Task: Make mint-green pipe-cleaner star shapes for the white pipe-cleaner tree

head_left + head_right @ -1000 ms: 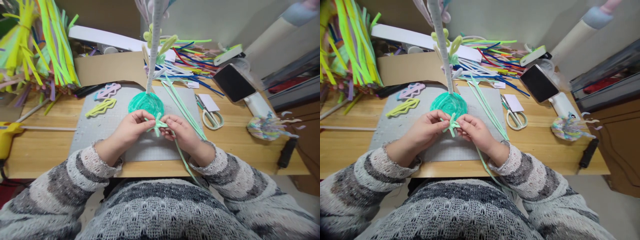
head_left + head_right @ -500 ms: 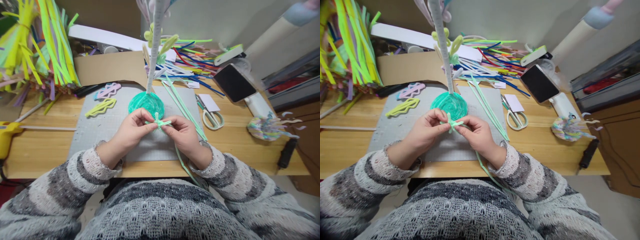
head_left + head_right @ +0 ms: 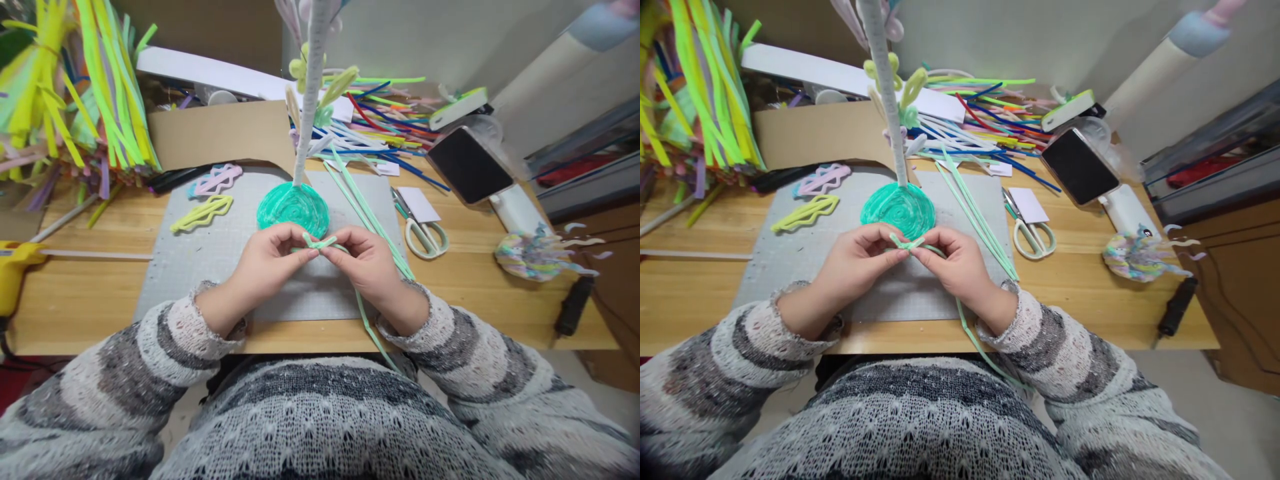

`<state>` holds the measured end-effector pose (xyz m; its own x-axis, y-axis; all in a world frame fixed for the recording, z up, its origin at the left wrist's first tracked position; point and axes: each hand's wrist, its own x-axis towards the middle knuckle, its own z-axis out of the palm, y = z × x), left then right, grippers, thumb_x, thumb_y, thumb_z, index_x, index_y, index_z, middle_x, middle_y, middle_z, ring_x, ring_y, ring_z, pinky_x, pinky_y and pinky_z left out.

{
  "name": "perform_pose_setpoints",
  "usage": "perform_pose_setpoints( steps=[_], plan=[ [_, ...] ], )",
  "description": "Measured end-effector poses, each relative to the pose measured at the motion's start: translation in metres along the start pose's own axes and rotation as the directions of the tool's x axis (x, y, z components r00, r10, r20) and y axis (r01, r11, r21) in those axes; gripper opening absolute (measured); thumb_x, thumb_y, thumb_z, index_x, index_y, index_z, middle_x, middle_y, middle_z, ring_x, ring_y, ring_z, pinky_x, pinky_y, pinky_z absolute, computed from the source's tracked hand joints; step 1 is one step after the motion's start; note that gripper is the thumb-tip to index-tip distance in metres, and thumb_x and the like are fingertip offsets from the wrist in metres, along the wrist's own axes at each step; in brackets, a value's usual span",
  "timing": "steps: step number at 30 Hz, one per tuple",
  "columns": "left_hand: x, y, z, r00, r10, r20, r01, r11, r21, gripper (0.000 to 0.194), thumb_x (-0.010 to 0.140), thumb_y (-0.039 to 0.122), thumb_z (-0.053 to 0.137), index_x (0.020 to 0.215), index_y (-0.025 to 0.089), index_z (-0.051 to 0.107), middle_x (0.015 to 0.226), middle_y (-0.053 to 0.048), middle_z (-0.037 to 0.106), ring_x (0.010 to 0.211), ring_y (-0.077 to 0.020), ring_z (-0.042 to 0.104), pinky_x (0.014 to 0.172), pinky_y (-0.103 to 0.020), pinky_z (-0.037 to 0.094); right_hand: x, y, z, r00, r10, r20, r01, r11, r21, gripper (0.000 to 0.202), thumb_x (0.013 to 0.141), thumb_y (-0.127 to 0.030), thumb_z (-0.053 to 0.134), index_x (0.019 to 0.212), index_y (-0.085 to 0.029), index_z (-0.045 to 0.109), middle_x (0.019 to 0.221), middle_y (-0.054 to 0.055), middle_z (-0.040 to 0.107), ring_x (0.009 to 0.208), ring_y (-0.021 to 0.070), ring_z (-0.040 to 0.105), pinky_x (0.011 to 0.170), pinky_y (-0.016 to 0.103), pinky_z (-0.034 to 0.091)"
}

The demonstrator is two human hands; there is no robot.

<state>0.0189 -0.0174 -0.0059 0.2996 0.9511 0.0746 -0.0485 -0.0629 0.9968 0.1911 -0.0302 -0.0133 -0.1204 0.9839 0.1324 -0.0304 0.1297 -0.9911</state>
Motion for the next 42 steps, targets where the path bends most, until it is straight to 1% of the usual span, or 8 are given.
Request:
perform_pose_setpoints(
  steps=[5, 10, 16, 22, 27, 33, 38, 42],
  plan=[
    [-0.001, 0.0, 0.004, 0.994, -0.104, 0.043, 0.11, 0.978, -0.176, 0.023, 0.07, 0.029, 0.078, 0.076, 0.016, 0.059, 0.075, 0.001, 0.064, 0.068, -0.012, 0.059, 0.069, -0.026, 0.048, -0.003, 0.002, 0.004, 0.997, -0.005, -0.083, 0.004, 1.0, -0.013, 0.019, 0.071, -0.031, 0.076, 0.068, -0.02, 0.061, 0.066, -0.003, 0.062, 0.063, 0.011, 0.056, 0.063, 0.028, 0.049],
    [0.0, -0.001, 0.006, 0.997, -0.074, 0.016, 0.076, 0.988, -0.137, 0.02, 0.07, 0.026, 0.078, 0.079, 0.016, 0.063, 0.079, 0.001, 0.062, 0.075, -0.0117, 0.058, 0.074, -0.024, 0.046, -0.003, 0.004, 0.007, 0.991, 0.061, -0.121, -0.053, 0.996, 0.073, 0.017, 0.069, -0.03, 0.077, 0.069, -0.02, 0.062, 0.069, -0.003, 0.063, 0.066, 0.011, 0.057, 0.067, 0.028, 0.049],
    [-0.001, 0.001, 0.008, 0.984, -0.157, -0.088, 0.142, 0.978, -0.156, 0.027, 0.066, 0.03, 0.08, 0.077, 0.016, 0.059, 0.074, 0.001, 0.063, 0.067, -0.0108, 0.058, 0.065, -0.023, 0.046, -0.003, 0.003, 0.01, 0.996, 0.087, -0.011, -0.085, 0.985, 0.152, 0.013, 0.076, -0.031, 0.071, 0.073, -0.02, 0.063, 0.063, -0.004, 0.06, 0.062, 0.0107, 0.056, 0.066, 0.028, 0.049],
    [-0.001, 0.001, 0.009, 0.968, -0.203, -0.145, 0.176, 0.968, -0.178, 0.031, 0.064, 0.032, 0.081, 0.077, 0.016, 0.058, 0.069, 0.001, 0.064, 0.063, -0.0123, 0.061, 0.06, -0.023, 0.047, -0.01, 0.001, 0.01, 0.988, -0.151, -0.036, 0.14, 0.967, -0.213, 0.005, 0.084, -0.024, 0.063, 0.081, -0.02, 0.062, 0.075, 0.001, 0.064, 0.069, 0.0129, 0.058, 0.064, 0.029, 0.047],
    [0.001, 0.001, 0.005, 0.965, -0.145, -0.219, 0.143, 0.989, -0.028, 0.025, 0.064, 0.029, 0.079, 0.077, 0.016, 0.062, 0.075, -0.001, 0.066, 0.064, -0.012, 0.059, 0.06, -0.023, 0.046, -0.014, -0.007, 0.005, 0.898, -0.376, 0.228, 0.438, 0.721, -0.537, 0.012, 0.089, -0.015, 0.053, 0.083, -0.02, 0.062, 0.072, 0.002, 0.06, 0.068, 0.014, 0.054, 0.062, 0.029, 0.044],
    [0.003, 0.008, -0.003, 0.991, -0.129, 0.027, 0.119, 0.964, 0.239, 0.012, 0.067, 0.023, 0.071, 0.075, 0.015, 0.068, 0.07, -0.001, 0.066, 0.059, -0.0117, 0.055, 0.055, -0.023, 0.042, -0.008, -0.018, -0.008, 0.857, -0.398, 0.328, 0.516, 0.651, -0.558, 0.013, 0.089, -0.015, 0.054, 0.09, -0.02, 0.066, 0.079, 0.004, 0.068, 0.072, 0.0153, 0.059, 0.065, 0.03, 0.047],
    [0.006, 0.014, -0.01, 0.939, -0.218, 0.265, 0.207, 0.976, 0.071, 0.015, 0.065, 0.024, 0.076, 0.071, 0.015, 0.066, 0.067, -0.001, 0.065, 0.059, -0.0113, 0.055, 0.056, -0.023, 0.044, 0.001, -0.021, -0.015, 0.934, -0.266, 0.24, 0.334, 0.889, -0.314, 0.009, 0.085, -0.017, 0.062, 0.087, -0.021, 0.07, 0.08, 0.002, 0.07, 0.071, 0.0134, 0.062, 0.065, 0.029, 0.049],
    [0.007, 0.012, -0.01, 0.924, -0.244, 0.296, 0.283, 0.954, -0.098, 0.017, 0.065, 0.026, 0.079, 0.07, 0.015, 0.066, 0.07, -0.002, 0.067, 0.064, -0.0124, 0.059, 0.065, -0.026, 0.049, 0.001, -0.018, -0.016, 0.924, -0.283, 0.256, 0.348, 0.9, -0.261, 0.014, 0.086, -0.018, 0.059, 0.089, -0.023, 0.072, 0.075, 0.0, 0.068, 0.065, 0.012, 0.059, 0.062, 0.028, 0.048]
  ],
)
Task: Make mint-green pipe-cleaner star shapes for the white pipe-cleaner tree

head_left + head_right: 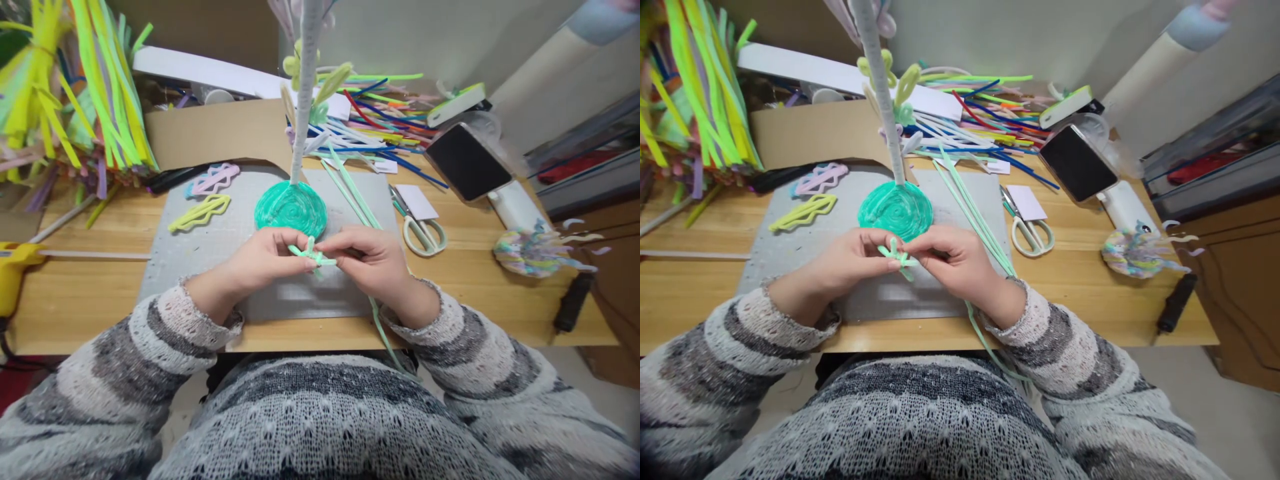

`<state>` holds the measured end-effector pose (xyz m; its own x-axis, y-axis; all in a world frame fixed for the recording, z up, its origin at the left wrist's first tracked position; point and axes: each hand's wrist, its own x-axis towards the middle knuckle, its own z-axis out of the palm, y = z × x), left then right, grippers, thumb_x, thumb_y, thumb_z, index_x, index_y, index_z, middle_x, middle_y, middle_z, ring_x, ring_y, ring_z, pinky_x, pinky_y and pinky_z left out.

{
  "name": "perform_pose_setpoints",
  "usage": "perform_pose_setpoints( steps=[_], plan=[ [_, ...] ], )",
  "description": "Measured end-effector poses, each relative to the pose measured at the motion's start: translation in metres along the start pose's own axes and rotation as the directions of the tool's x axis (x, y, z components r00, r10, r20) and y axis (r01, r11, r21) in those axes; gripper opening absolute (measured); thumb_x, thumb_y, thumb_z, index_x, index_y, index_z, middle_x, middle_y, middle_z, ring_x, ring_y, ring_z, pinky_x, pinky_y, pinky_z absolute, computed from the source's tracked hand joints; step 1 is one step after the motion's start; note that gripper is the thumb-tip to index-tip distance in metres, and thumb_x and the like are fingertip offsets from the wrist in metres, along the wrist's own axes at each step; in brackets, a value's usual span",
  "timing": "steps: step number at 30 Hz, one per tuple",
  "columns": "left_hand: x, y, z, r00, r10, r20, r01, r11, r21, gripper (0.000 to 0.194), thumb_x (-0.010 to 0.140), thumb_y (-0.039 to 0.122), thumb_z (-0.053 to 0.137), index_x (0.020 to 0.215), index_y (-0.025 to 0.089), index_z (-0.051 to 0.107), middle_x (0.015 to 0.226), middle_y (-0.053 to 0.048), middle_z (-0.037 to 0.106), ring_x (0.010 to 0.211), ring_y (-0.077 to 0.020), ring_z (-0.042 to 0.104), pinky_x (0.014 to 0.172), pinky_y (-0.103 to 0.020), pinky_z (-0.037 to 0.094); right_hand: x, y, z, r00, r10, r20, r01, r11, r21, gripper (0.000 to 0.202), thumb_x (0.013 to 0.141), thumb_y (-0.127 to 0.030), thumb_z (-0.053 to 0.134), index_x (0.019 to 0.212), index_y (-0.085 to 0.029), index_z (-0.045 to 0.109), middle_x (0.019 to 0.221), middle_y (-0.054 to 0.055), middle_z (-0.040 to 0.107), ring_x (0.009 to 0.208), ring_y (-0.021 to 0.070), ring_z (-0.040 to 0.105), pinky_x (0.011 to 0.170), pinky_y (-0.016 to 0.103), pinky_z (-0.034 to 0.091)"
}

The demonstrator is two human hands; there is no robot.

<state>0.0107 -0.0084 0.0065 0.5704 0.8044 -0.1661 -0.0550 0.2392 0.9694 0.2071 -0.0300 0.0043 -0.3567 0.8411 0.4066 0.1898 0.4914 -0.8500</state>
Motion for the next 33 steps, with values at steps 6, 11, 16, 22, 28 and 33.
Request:
perform_pose_setpoints(
  steps=[6, 11, 16, 22, 28, 33],
  plan=[
    [0.002, -0.011, 0.0, 0.996, 0.004, -0.087, -0.017, 0.987, -0.158, 0.018, 0.067, 0.026, 0.079, 0.076, 0.016, 0.066, 0.079, 0.0, 0.067, 0.072, -0.011, 0.058, 0.073, -0.025, 0.045, -0.002, 0.0, 0.003, 0.998, -0.064, 0.011, 0.065, 0.981, -0.181, 0.019, 0.087, -0.012, 0.054, 0.092, -0.024, 0.068, 0.078, 0.001, 0.067, 0.068, 0.0128, 0.058, 0.065, 0.029, 0.047],
    [0.003, -0.015, 0.003, 0.994, 0.02, -0.111, -0.042, 0.978, -0.206, 0.017, 0.068, 0.022, 0.078, 0.074, 0.016, 0.064, 0.076, 0.002, 0.06, 0.062, -0.0078, 0.05, 0.063, -0.022, 0.04, 0.001, 0.005, 0.004, 0.99, -0.137, 0.036, 0.142, 0.97, -0.199, 0.021, 0.09, -0.01, 0.047, 0.096, -0.023, 0.063, 0.092, 0.005, 0.066, 0.088, 0.0167, 0.06, 0.079, 0.034, 0.048],
    [0.002, -0.014, 0.006, 0.984, -0.005, -0.179, -0.031, 0.981, -0.194, 0.019, 0.069, 0.024, 0.078, 0.071, 0.016, 0.061, 0.068, 0.003, 0.058, 0.057, -0.0076, 0.047, 0.057, -0.022, 0.037, -0.003, 0.004, 0.008, 0.998, -0.057, -0.024, 0.052, 0.984, -0.173, 0.018, 0.09, -0.011, 0.048, 0.095, -0.022, 0.062, 0.081, 0.001, 0.063, 0.072, 0.0127, 0.057, 0.067, 0.028, 0.046],
    [0.002, -0.016, 0.008, 0.987, -0.019, -0.158, -0.023, 0.964, -0.264, 0.022, 0.068, 0.024, 0.079, 0.072, 0.015, 0.059, 0.067, 0.003, 0.06, 0.06, -0.007, 0.054, 0.062, -0.021, 0.043, -0.004, 0.001, 0.019, 0.967, 0.196, -0.166, -0.193, 0.981, 0.031, 0.006, 0.083, -0.026, 0.066, 0.082, -0.02, 0.065, 0.06, -0.005, 0.052, 0.05, 0.0077, 0.039, 0.047, 0.023, 0.033],
    [0.003, -0.022, 0.008, 0.997, -0.013, -0.078, -0.015, 0.939, -0.344, 0.027, 0.066, 0.021, 0.081, 0.075, 0.014, 0.056, 0.073, 0.003, 0.062, 0.065, -0.008, 0.061, 0.068, -0.023, 0.05, 0.0, 0.005, 0.02, 0.948, 0.275, -0.163, -0.242, 0.95, 0.197, 0.005, 0.076, -0.024, 0.07, 0.077, -0.018, 0.069, 0.067, -0.003, 0.066, 0.057, 0.0087, 0.055, 0.054, 0.023, 0.044],
    [0.002, -0.019, 0.011, 0.991, 0.076, -0.114, -0.101, 0.966, -0.236, 0.027, 0.066, 0.02, 0.081, 0.074, 0.015, 0.056, 0.074, 0.003, 0.061, 0.068, -0.0084, 0.06, 0.067, -0.022, 0.05, -0.001, 0.006, 0.02, 0.934, 0.318, -0.163, -0.273, 0.929, 0.248, 0.007, 0.074, -0.025, 0.072, 0.073, -0.018, 0.069, 0.069, -0.001, 0.069, 0.061, 0.0103, 0.059, 0.059, 0.025, 0.048]
  ],
)
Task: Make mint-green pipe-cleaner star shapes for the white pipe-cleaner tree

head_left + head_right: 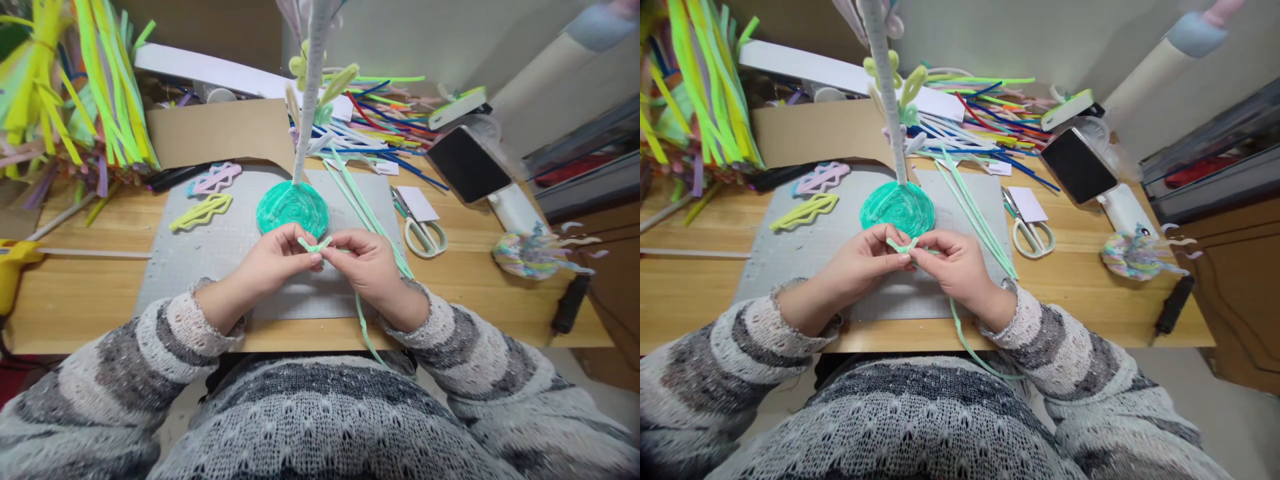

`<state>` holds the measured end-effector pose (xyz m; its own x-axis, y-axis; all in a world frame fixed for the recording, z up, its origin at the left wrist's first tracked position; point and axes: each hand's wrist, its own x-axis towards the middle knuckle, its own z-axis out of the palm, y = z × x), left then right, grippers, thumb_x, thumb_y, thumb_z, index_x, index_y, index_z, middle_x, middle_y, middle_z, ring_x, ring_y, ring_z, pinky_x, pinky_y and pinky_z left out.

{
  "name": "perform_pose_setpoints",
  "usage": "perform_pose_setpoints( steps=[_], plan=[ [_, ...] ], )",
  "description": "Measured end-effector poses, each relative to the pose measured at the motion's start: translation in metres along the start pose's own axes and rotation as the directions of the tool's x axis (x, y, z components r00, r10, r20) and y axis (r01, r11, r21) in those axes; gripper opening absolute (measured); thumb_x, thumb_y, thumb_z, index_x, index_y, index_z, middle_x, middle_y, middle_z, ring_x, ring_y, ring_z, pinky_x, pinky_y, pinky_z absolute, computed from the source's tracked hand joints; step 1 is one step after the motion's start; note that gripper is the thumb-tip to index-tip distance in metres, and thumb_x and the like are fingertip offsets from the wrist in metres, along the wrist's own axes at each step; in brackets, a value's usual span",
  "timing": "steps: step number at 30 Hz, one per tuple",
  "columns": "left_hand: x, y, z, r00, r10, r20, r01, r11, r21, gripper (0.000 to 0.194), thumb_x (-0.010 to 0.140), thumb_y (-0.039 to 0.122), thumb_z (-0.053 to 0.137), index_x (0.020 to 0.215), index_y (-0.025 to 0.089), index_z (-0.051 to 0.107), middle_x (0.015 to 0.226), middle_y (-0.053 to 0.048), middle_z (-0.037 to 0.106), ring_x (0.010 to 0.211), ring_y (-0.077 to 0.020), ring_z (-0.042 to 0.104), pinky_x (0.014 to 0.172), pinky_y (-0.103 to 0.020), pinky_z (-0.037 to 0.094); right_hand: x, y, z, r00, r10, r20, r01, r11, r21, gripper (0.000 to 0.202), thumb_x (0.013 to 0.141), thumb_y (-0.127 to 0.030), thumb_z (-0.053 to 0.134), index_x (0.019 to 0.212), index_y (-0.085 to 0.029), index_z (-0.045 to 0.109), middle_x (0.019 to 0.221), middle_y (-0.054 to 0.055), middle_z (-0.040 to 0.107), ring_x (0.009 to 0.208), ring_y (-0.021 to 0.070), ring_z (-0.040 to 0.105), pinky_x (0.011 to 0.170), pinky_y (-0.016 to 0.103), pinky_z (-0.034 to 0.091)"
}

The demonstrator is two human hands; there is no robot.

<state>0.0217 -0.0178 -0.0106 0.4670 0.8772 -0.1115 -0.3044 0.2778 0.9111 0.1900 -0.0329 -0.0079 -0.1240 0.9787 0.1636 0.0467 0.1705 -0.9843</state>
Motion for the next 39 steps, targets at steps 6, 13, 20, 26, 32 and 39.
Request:
perform_pose_setpoints(
  steps=[6, 13, 20, 26, 32, 39],
  plan=[
    [0.001, 0.006, -0.001, 0.998, 0.006, -0.07, -0.003, 0.999, 0.037, 0.026, 0.065, 0.019, 0.081, 0.075, 0.014, 0.058, 0.067, 0.004, 0.062, 0.06, -0.0072, 0.06, 0.061, -0.02, 0.049, 0.007, 0.0, -0.006, 0.981, 0.164, 0.102, -0.178, 0.973, 0.149, 0.013, 0.075, -0.031, 0.072, 0.078, -0.018, 0.069, 0.058, -0.005, 0.057, 0.051, 0.0065, 0.045, 0.049, 0.021, 0.037],
    [0.001, 0.011, -0.002, 0.97, -0.243, 0.025, 0.24, 0.926, -0.291, 0.026, 0.065, 0.016, 0.08, 0.076, 0.014, 0.056, 0.066, 0.002, 0.067, 0.059, -0.0101, 0.067, 0.065, -0.022, 0.057, 0.011, -0.002, -0.015, 0.838, 0.321, 0.441, -0.508, 0.753, 0.417, 0.02, 0.077, -0.033, 0.069, 0.089, -0.019, 0.064, 0.048, -0.012, 0.03, 0.04, 0.0039, 0.02, 0.039, 0.018, 0.014],
    [-0.003, 0.012, 0.002, 0.972, -0.234, 0.016, 0.223, 0.898, -0.38, 0.028, 0.066, 0.011, 0.078, 0.079, 0.016, 0.053, 0.074, -0.001, 0.071, 0.067, -0.0106, 0.07, 0.073, -0.023, 0.058, 0.002, 0.007, 0.002, 0.948, 0.242, 0.205, -0.309, 0.853, 0.421, 0.023, 0.073, -0.031, 0.077, 0.088, -0.019, 0.064, 0.061, -0.008, 0.055, 0.041, 0.002, 0.031, 0.038, 0.018, 0.019],
    [-0.001, 0.01, 0.002, 0.992, -0.123, 0.002, 0.121, 0.974, -0.191, 0.026, 0.067, 0.019, 0.08, 0.074, 0.016, 0.055, 0.074, 0.001, 0.067, 0.071, -0.0108, 0.065, 0.076, -0.026, 0.053, 0.002, 0.005, 0.002, 0.968, 0.239, 0.078, -0.252, 0.915, 0.316, 0.026, 0.068, -0.037, 0.08, 0.077, -0.018, 0.064, 0.062, -0.005, 0.059, 0.048, 0.0051, 0.041, 0.042, 0.02, 0.029],
    [0.0, 0.009, 0.001, 0.987, 0.116, -0.112, -0.091, 0.973, 0.21, 0.021, 0.068, 0.027, 0.08, 0.074, 0.015, 0.064, 0.074, 0.001, 0.064, 0.068, -0.0097, 0.056, 0.07, -0.024, 0.046, 0.002, 0.001, 0.002, 0.981, 0.196, 0.017, -0.195, 0.961, 0.196, 0.027, 0.068, -0.039, 0.08, 0.074, -0.019, 0.063, 0.065, -0.004, 0.057, 0.064, 0.0098, 0.052, 0.054, 0.023, 0.039],
    [0.001, 0.007, -0.003, 0.989, 0.068, -0.128, -0.037, 0.972, 0.233, 0.026, 0.066, 0.032, 0.081, 0.067, 0.015, 0.061, 0.069, 0.001, 0.063, 0.064, -0.01, 0.054, 0.066, -0.024, 0.044, 0.003, 0.002, 0.004, 0.969, 0.244, 0.037, -0.246, 0.942, 0.23, 0.032, 0.067, -0.041, 0.08, 0.07, -0.018, 0.058, 0.063, -0.005, 0.053, 0.059, 0.0075, 0.047, 0.05, 0.022, 0.033]
  ],
)
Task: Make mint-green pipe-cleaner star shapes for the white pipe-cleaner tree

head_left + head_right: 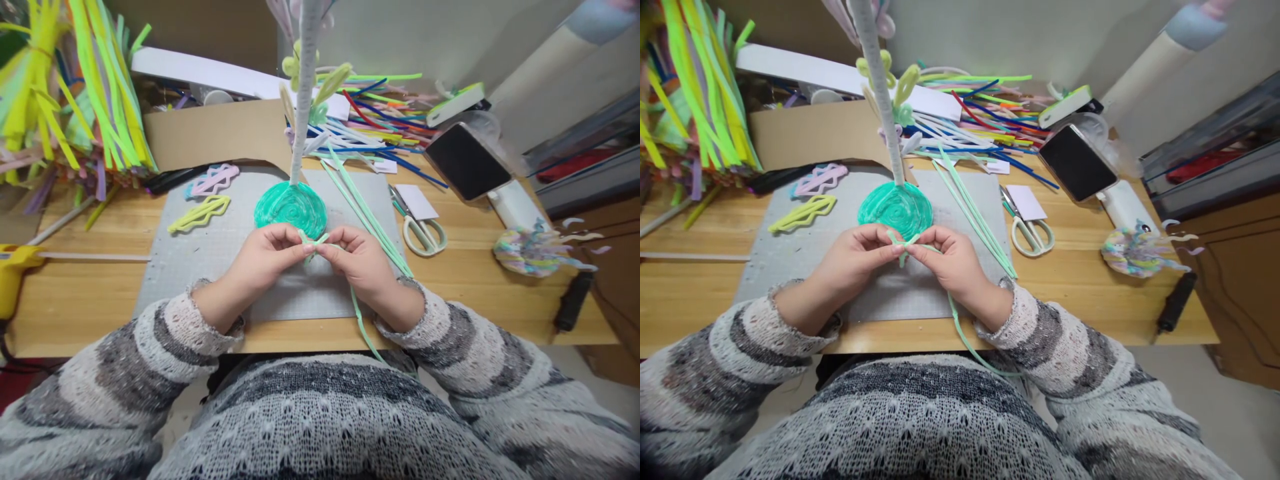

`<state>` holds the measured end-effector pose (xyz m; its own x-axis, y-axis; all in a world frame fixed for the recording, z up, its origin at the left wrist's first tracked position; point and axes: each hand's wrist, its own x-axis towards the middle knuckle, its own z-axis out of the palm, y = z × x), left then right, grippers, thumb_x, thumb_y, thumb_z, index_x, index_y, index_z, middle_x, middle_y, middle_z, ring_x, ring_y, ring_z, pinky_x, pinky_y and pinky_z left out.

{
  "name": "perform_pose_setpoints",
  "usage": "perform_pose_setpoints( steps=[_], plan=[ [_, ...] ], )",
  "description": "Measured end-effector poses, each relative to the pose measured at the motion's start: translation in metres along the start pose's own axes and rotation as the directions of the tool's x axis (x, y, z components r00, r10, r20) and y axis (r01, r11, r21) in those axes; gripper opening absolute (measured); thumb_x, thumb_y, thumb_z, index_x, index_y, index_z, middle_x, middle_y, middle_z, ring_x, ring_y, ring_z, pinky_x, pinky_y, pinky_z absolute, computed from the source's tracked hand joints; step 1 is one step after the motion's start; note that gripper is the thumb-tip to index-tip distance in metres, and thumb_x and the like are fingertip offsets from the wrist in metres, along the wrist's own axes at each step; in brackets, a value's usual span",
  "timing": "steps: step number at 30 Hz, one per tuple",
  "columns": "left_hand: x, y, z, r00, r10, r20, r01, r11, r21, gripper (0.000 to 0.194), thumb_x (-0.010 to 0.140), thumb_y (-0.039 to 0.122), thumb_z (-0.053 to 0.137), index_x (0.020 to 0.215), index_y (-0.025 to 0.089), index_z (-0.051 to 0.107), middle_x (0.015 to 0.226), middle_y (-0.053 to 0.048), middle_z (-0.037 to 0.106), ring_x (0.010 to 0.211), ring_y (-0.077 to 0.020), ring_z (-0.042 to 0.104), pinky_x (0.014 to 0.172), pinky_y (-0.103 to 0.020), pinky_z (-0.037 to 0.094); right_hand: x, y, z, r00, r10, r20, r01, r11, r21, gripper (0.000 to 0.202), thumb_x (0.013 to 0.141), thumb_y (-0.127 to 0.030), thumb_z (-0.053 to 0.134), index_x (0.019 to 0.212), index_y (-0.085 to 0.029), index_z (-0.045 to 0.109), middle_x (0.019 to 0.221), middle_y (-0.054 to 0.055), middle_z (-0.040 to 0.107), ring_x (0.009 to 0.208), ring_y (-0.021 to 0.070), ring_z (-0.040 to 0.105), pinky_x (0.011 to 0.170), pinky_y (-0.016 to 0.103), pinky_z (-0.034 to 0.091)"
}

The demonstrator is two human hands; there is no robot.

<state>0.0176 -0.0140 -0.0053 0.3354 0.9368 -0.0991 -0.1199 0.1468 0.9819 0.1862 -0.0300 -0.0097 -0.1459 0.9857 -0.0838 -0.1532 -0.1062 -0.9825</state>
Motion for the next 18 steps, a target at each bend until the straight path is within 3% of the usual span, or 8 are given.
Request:
perform_pose_setpoints(
  steps=[7, 13, 18],
  plan=[
    [0.0, 0.008, 0.0, 1.0, -0.005, -0.001, 0.005, 0.998, 0.059, 0.022, 0.07, 0.031, 0.076, 0.069, 0.015, 0.062, 0.065, 0.001, 0.06, 0.054, -0.0076, 0.048, 0.054, -0.022, 0.039, 0.003, -0.003, -0.003, 0.984, 0.158, 0.081, -0.162, 0.985, 0.054, 0.032, 0.067, -0.04, 0.08, 0.075, -0.017, 0.059, 0.05, -0.011, 0.043, 0.04, 0.0026, 0.026, 0.038, 0.021, 0.015],
    [0.001, 0.012, -0.003, 0.986, -0.119, 0.116, 0.119, 0.993, 0.011, 0.021, 0.07, 0.029, 0.076, 0.069, 0.015, 0.06, 0.061, 0.001, 0.063, 0.056, -0.0111, 0.061, 0.06, -0.024, 0.05, 0.004, -0.007, -0.009, 0.951, 0.256, 0.172, -0.27, 0.96, 0.068, 0.025, 0.071, -0.036, 0.075, 0.072, -0.017, 0.058, 0.04, -0.013, 0.034, 0.036, 0.0029, 0.022, 0.037, 0.02, 0.012],
    [0.0, 0.016, -0.004, 0.975, -0.173, 0.142, 0.161, 0.983, 0.091, 0.02, 0.071, 0.028, 0.075, 0.065, 0.014, 0.061, 0.06, -0.001, 0.066, 0.056, -0.0122, 0.064, 0.06, -0.024, 0.052, 0.003, -0.007, -0.011, 0.931, 0.295, 0.216, -0.31, 0.95, 0.037, 0.024, 0.072, -0.034, 0.073, 0.069, -0.018, 0.056, 0.04, -0.012, 0.035, 0.036, 0.003, 0.021, 0.037, 0.02, 0.014]
  ],
)
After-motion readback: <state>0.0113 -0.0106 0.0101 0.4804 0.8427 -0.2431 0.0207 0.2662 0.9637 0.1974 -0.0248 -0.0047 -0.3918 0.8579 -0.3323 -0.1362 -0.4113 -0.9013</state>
